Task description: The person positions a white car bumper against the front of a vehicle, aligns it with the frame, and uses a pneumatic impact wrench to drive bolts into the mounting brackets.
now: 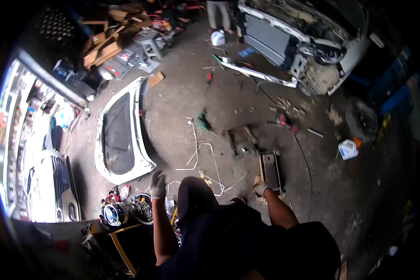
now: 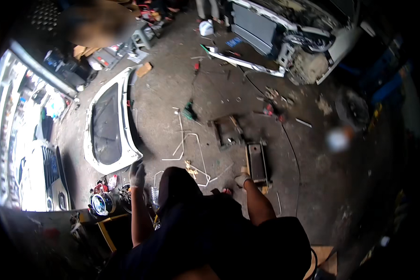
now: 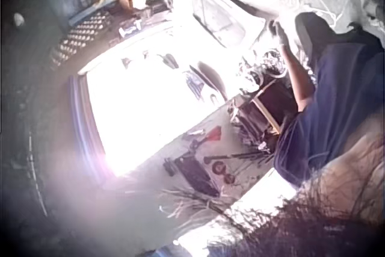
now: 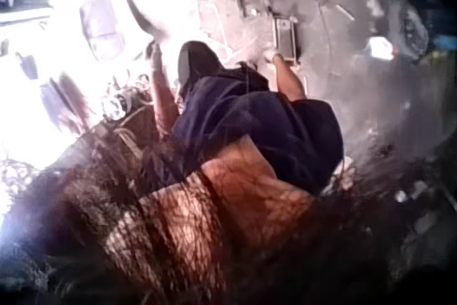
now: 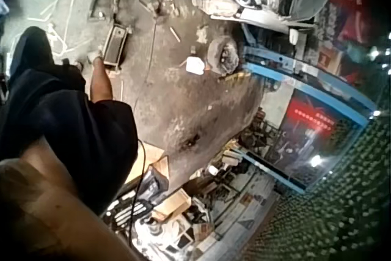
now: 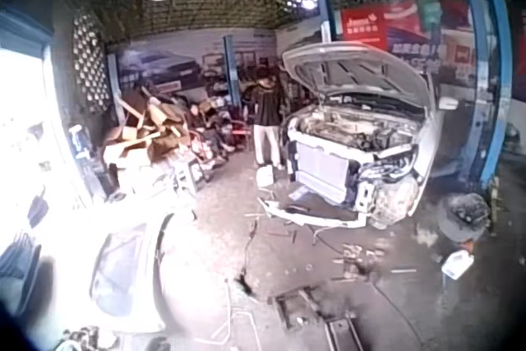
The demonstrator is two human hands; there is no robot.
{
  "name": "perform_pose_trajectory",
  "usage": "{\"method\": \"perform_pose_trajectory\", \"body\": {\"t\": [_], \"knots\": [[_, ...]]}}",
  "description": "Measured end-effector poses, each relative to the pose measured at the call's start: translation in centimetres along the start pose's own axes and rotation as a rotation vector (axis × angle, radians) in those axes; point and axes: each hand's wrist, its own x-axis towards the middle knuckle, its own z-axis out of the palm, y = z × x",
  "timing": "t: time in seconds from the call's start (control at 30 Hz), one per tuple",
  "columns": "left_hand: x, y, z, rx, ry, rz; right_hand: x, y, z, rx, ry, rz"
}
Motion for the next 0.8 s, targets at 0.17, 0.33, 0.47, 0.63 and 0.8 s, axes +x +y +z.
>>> {"method": "perform_pose_trajectory", "body": {"t": [0.17, 0.33, 0.47, 0.63, 0.8], "knots": [[-4.5, -19.9, -12.0, 0.043, 0.114, -0.798, 0.7, 8.8, -0.5, 0.459, 0.047, 0.294], [10.0, -19.9, -12.4, 0.301, -0.255, -0.935, -5.4, 17.1, 4.0, 0.898, 0.419, 0.196], [30.0, -16.0, -13.7, 0.327, -0.317, -0.853, -15.7, 6.8, 21.4, 1.332, 0.555, 0.635], [59.7, -2.6, 0.6, 0.061, -0.41, -0.651, -9.1, 5.2, 36.4, 0.364, 0.426, 0.192], [73.3, 11.6, 15.3, 0.003, -0.641, -0.425, -5.4, -9.2, 43.9, 0.865, 0.399, 0.618]]}}
